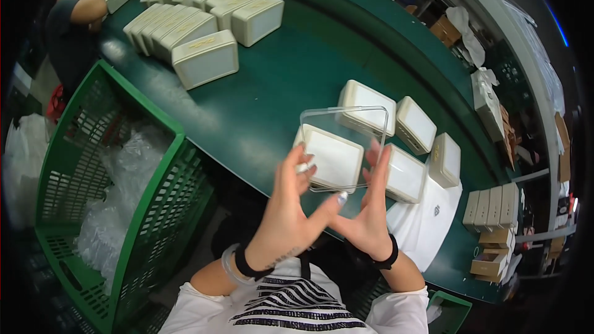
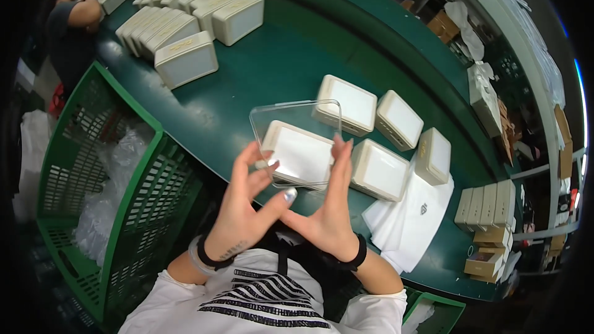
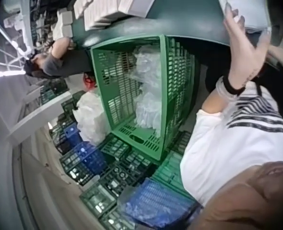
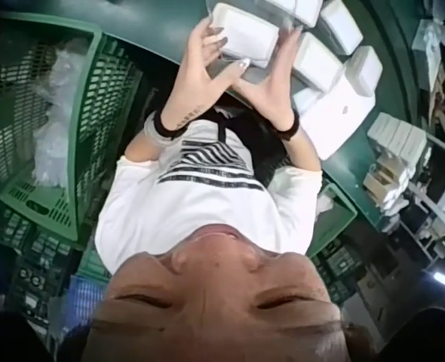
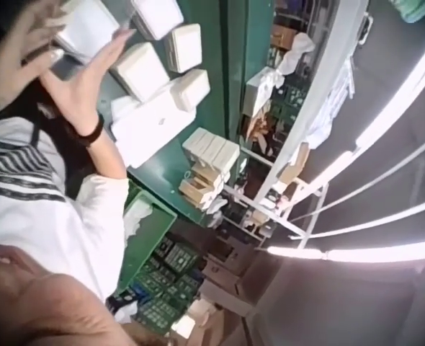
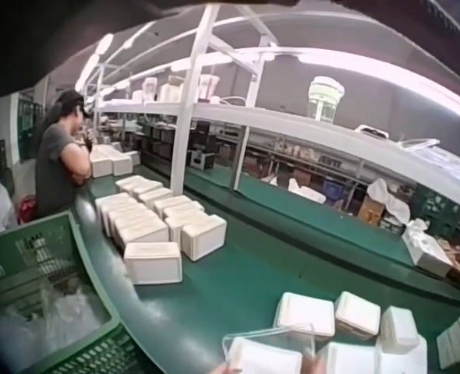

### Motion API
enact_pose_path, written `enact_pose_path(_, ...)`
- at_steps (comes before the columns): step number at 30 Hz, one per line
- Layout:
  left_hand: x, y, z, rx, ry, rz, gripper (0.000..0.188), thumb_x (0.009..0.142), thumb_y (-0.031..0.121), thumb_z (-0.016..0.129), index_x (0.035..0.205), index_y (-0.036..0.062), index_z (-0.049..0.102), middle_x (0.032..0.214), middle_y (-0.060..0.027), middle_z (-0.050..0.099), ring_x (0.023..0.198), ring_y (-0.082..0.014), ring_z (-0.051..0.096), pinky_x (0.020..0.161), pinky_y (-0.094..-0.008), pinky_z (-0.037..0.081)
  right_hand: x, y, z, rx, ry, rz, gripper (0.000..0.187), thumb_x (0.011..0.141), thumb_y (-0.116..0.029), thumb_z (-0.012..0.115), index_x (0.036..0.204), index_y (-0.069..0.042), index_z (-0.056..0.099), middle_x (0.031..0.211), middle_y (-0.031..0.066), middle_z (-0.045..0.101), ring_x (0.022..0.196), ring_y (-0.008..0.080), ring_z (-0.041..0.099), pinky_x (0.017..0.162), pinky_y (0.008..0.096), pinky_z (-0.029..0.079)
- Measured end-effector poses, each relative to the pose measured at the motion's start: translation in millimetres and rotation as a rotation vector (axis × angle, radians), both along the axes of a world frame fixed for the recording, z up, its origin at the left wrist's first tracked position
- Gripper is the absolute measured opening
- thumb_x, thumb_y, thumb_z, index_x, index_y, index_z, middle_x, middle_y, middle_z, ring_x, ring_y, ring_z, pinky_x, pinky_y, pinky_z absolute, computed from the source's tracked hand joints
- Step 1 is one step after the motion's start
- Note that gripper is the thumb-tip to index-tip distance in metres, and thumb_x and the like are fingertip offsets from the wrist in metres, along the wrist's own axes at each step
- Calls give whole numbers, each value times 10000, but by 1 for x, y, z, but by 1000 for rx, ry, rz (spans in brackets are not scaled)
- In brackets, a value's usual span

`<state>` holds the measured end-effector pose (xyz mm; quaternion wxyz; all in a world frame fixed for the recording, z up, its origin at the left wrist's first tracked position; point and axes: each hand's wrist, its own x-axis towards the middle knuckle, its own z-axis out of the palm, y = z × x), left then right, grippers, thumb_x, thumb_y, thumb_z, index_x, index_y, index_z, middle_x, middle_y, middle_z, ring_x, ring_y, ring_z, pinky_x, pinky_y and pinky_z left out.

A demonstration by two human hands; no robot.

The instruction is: Packaging small white rectangular boxes into clear plastic bags at an industrial workstation.

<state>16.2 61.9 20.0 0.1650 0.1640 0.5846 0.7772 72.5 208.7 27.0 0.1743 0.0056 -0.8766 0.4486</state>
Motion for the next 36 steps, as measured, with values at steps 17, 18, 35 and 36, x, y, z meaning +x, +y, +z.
enact_pose_path(17,-53,-61,-34,-509,249,-87,498,793,69,699,1264,15,549,1190,-123,601,1128,-232,579,977,-346,422,-39,67,-10,293,-165,209,1355,556,-159,870,1510,-59,-87,1475,211,329,1352,382,315,1116,440,289)
enact_pose_path(18,-56,-61,-35,-536,260,-88,481,785,69,707,1243,16,567,1185,-116,604,1116,-228,584,972,-344,426,-39,70,-12,270,-169,246,1363,557,-160,871,1510,-67,-100,1482,211,324,1361,382,308,1122,439,282)
enact_pose_path(35,-145,-9,-29,-832,846,-634,1134,552,362,855,1489,90,275,1547,-91,289,1394,-291,330,1089,-455,279,-55,90,-18,305,-347,369,1428,535,-265,915,1514,-129,-116,1538,200,247,1420,389,231,1146,461,240)
enact_pose_path(36,-144,-9,-23,-890,881,-629,1134,551,379,848,1488,94,277,1546,-83,293,1391,-282,337,1082,-462,286,-53,90,-15,337,-351,349,1434,526,-286,914,1514,-125,-113,1544,199,232,1424,392,216,1147,461,235)
